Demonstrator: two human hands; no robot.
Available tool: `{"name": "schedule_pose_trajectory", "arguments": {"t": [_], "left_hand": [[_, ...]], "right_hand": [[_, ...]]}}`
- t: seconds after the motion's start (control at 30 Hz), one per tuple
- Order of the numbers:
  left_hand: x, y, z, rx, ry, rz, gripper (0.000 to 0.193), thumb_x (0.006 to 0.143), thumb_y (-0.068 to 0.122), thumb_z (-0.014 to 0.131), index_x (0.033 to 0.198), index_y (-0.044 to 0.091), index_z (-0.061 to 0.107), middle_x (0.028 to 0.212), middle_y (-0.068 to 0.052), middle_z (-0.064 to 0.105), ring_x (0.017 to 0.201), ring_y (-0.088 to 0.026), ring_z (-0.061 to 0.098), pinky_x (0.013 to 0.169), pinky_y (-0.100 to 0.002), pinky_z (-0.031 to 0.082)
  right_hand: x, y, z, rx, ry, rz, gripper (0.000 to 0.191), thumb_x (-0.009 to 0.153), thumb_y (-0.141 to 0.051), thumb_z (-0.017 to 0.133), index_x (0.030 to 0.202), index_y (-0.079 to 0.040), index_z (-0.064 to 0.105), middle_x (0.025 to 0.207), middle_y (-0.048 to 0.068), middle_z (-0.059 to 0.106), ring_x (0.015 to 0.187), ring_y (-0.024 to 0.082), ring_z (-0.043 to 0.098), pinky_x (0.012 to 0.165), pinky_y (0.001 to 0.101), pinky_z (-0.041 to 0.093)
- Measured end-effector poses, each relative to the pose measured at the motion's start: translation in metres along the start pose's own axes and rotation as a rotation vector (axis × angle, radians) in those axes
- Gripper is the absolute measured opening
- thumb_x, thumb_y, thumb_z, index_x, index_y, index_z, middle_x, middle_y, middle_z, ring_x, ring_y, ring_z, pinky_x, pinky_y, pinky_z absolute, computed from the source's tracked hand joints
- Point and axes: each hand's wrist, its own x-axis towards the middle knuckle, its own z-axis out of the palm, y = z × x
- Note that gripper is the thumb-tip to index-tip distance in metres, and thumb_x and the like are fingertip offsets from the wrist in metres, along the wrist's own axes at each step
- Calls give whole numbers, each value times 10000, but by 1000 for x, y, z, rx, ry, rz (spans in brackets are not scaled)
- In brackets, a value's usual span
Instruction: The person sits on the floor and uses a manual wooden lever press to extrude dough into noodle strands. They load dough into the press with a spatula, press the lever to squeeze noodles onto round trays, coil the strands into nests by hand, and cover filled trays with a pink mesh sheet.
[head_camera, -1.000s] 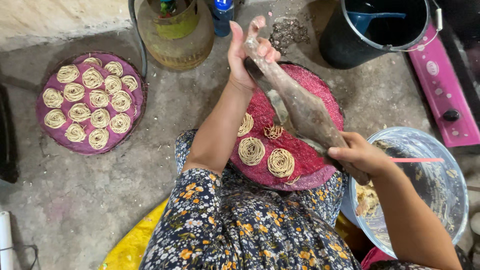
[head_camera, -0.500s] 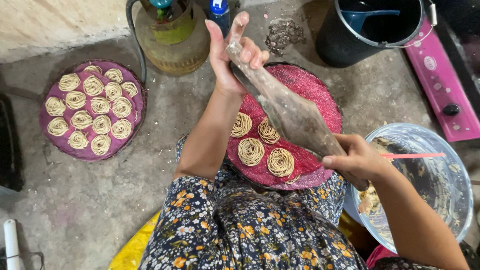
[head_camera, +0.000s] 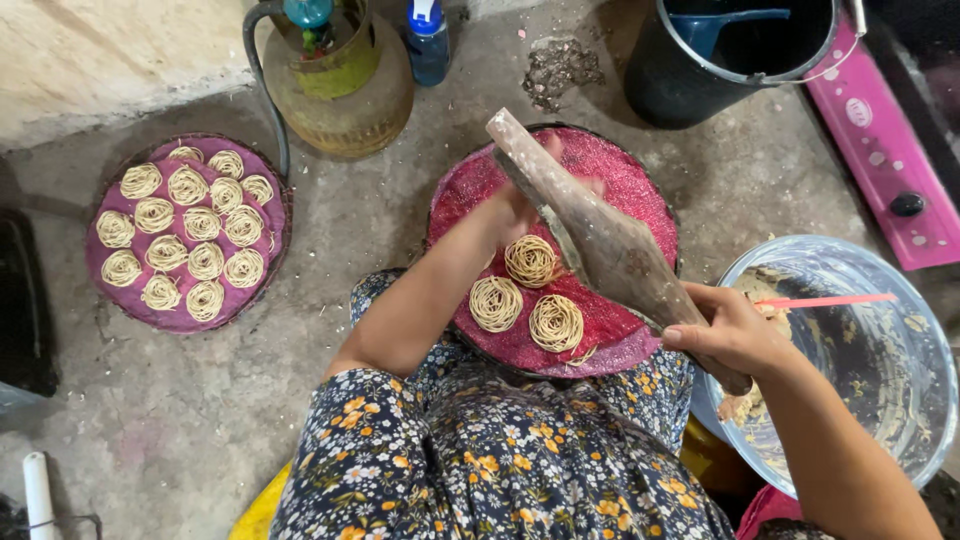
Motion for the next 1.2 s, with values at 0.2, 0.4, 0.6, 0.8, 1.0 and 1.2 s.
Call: {"name": "schedule_pose_trajectory", "arguments": {"t": [0.2, 0.4, 0.6, 0.8, 1.0, 1.2], "left_hand": [[9, -81, -27, 313, -124, -95, 487, 1056, 358, 501, 1429, 58, 593, 1479, -124, 613, 1401, -291, 539, 1181, -444, 402], [-20, -41, -2, 1196, 133, -207, 784, 1086, 557, 157, 1147, 156, 829, 1229, -90, 841, 1308, -235, 587, 1297, -468, 137], [-69, -2, 26, 1631, 114, -134, 699, 977, 646, 267, 1269, 216, 735, 1676, -105, 243, 1438, -349, 213, 1180, -509, 183], [-37, 47, 33, 1472, 497, 522, 786, 1022, 673, 230, 1507, 129, 526, 1536, -172, 401, 1368, -409, 360, 1092, -577, 229], [12, 82, 62, -554, -416, 525, 907, 942, 854, 195, 1364, 114, 506, 989, -81, 626, 984, -264, 607, 937, -426, 501], [45, 43, 49, -597, -208, 426, 862, 999, 767, 246, 1483, 103, 506, 634, -33, 535, 609, -234, 585, 774, -477, 557]], "right_hand": [[7, 3, 4, 2, 36, -43, 769, 720, -275, 842, 1376, 54, 613, 1159, 115, 743, 1034, 175, 678, 887, 325, 543], [13, 6, 2, 36, 119, -90, 678, 758, -262, 824, 1338, 43, 651, 1107, 98, 736, 981, 151, 666, 853, 311, 537], [0, 10, -7, 128, 144, -57, 556, 811, -235, 777, 1276, 53, 678, 941, 110, 741, 847, 150, 674, 767, 309, 543], [-18, 15, -5, 248, 54, -77, 584, 856, -307, 723, 1291, 74, 637, 911, 91, 711, 778, 126, 631, 669, 281, 507], [-38, 25, -14, 370, -165, -52, 582, 998, -429, 503, 1332, 42, 575, 853, 112, 712, 700, 123, 603, 599, 264, 486], [-21, 50, -24, 203, -11, 195, 478, 1023, -425, 497, 1209, -6, 631, 741, 57, 600, 585, 108, 485, 510, 264, 410]]}}
